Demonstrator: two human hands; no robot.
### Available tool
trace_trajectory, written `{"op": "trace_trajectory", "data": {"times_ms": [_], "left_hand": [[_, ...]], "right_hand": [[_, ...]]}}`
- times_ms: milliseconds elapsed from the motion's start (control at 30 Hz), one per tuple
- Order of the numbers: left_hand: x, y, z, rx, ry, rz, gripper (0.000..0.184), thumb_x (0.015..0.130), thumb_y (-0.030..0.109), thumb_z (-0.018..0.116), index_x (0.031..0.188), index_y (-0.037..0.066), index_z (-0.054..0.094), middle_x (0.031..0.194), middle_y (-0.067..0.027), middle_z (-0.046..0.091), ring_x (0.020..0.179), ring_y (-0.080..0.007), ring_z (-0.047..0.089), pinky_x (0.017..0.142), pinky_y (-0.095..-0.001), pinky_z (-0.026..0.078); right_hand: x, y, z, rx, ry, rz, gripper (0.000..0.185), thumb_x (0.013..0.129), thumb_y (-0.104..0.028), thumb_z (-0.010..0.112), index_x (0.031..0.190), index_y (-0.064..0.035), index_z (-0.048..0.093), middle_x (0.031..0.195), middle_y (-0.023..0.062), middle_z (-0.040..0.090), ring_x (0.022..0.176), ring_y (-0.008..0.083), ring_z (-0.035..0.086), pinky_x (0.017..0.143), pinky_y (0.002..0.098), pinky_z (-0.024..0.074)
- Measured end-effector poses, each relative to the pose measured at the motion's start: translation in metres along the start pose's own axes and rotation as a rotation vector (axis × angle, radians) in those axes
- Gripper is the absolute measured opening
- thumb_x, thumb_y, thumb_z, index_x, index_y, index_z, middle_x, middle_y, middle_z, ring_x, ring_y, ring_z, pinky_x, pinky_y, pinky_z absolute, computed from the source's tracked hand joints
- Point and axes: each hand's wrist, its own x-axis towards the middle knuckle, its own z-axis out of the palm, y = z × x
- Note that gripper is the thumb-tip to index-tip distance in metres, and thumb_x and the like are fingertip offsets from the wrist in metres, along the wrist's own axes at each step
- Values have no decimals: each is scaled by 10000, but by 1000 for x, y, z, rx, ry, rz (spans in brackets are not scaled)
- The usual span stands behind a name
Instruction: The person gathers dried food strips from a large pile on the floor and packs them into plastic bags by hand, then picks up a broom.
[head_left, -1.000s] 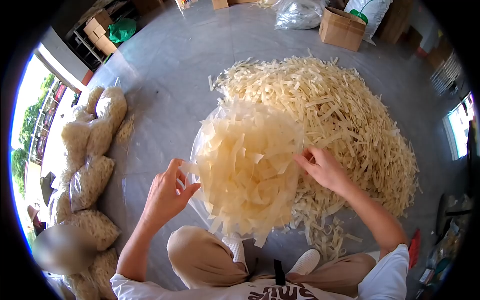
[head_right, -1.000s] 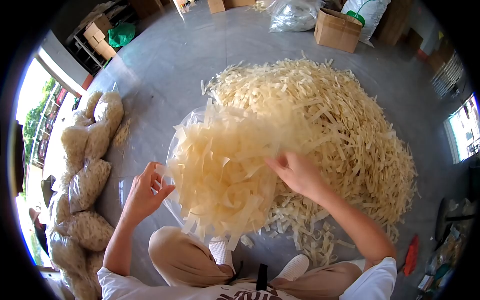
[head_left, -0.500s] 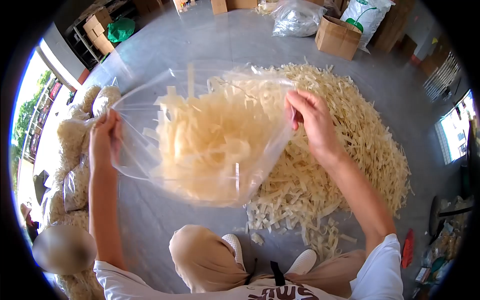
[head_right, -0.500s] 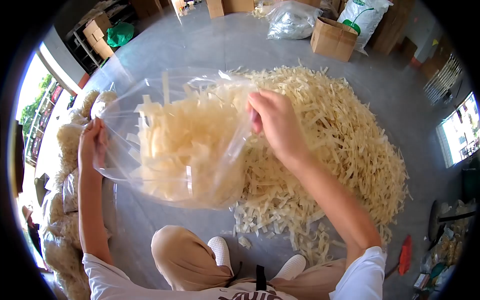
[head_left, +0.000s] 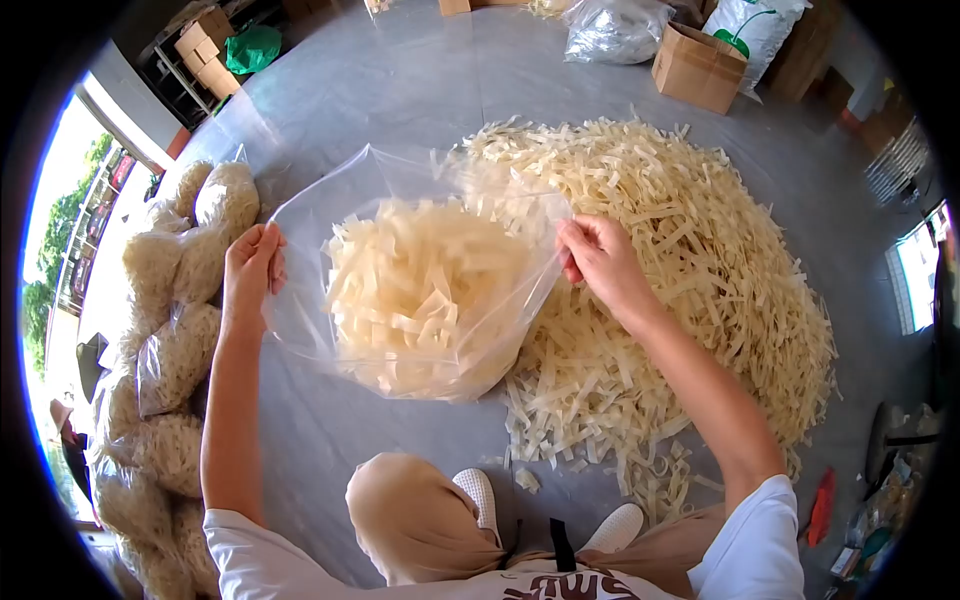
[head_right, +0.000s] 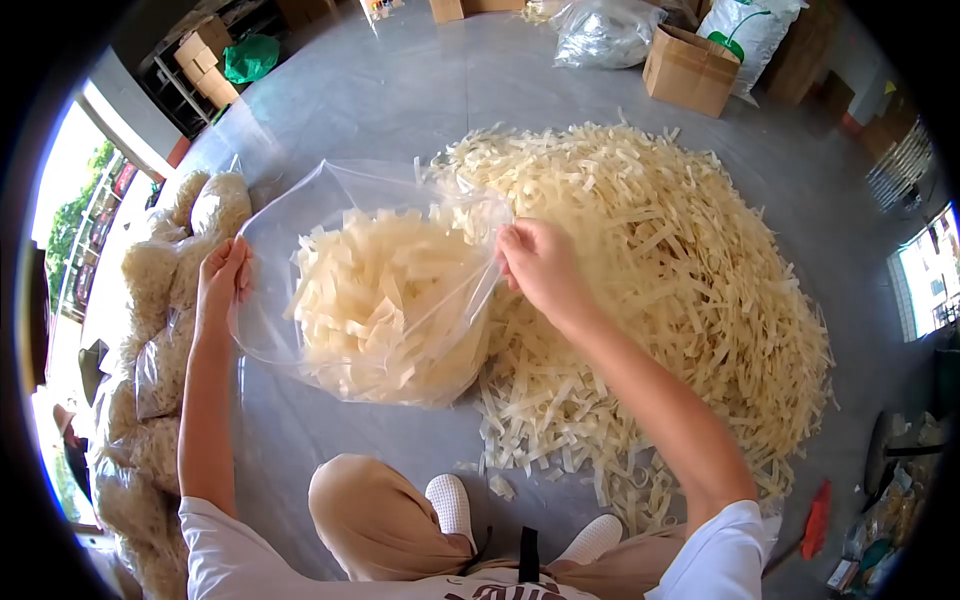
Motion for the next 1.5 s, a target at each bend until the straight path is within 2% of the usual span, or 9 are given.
{"op": "trace_trajectory", "data": {"times_ms": [633, 733, 833, 900, 1033, 1100, 1167, 1367, 1500], "left_hand": [[-49, 10, 5, -319, 233, 91, 365, 881, 418, 447, 788, 75, 531, 520, 34, 439, 413, -54, 379, 397, -182, 264], [-83, -52, 9, -164, 298, -231, 284, 880, 322, 393, 768, 89, 510, 517, -21, 500, 385, -99, 455, 325, -215, 299], [-129, -91, 40, 415, -563, -750, 265, 858, 236, 458, 849, -17, 538, 601, -90, 590, 458, -167, 560, 412, -271, 447], [-143, -111, 59, 428, -1180, -515, 377, 862, 268, 501, 1071, -46, 496, 798, -138, 629, 723, -224, 620, 650, -323, 495], [-139, -91, 130, 370, -1444, -453, 543, 880, 343, 483, 1256, -27, 356, 1085, -205, 538, 1025, -248, 513, 896, -351, 394], [-146, -89, 168, 733, -1900, 59, 687, 873, 349, 495, 1349, -2, 145, 1271, -279, 348, 1186, -340, 367, 959, -405, 334], [-175, -77, 205, 953, -1934, 96, 787, 845, 322, 538, 1365, 11, 36, 1332, -334, 179, 1238, -442, 242, 997, -450, 277], [-223, -114, 339, 305, -1123, 134, 1070, 678, 173, 716, 1353, 50, -105, 1338, -371, -48, 1278, -479, 12, 1002, -505, 226], [-188, -149, 419, 414, -530, -229, 1183, 608, 316, 772, 1358, 47, -102, 1368, -321, -55, 1293, -438, -6, 1007, -521, 186]], "right_hand": [[-30, 26, -60, -16, -59, -68, 391, 927, -348, 391, 778, -26, 556, 613, 5, 515, 517, 66, 500, 482, 195, 419], [-47, 58, -97, -92, 59, -78, 364, 930, -355, 382, 886, -28, 536, 675, 4, 517, 571, 65, 518, 501, 195, 423], [-66, 98, -136, -207, 150, 27, 303, 919, -313, 427, 1019, -33, 481, 788, 22, 516, 664, 82, 536, 550, 211, 437], [-80, 130, -159, -316, 180, 156, 314, 910, -293, 458, 1093, -38, 445, 865, 41, 515, 730, 100, 545, 588, 230, 451], [-119, 194, -200, -613, 242, 143, 534, 834, -262, 594, 1245, -55, 322, 1118, 126, 439, 985, 186, 489, 759, 333, 458], [-132, 199, -203, -636, 305, 87, 605, 797, -282, 635, 1251, -41, 316, 1153, 143, 439, 1023, 223, 482, 774, 338, 461], [-144, 180, -200, -606, 319, 146, 703, 756, -291, 674, 1277, -37, 277, 1211, 166, 409, 1087, 268, 453, 779, 346, 465], [-151, 137, -190, -620, 260, 251, 833, 688, -245, 722, 1315, -41, 213, 1313, 195, 281, 1231, 322, 294, 972, 368, 339], [-128, 173, -198, -772, 217, 105, 915, 660, -249, 743, 1337, -32, 166, 1364, 189, 210, 1272, 327, 220, 1048, 383, 232]]}}
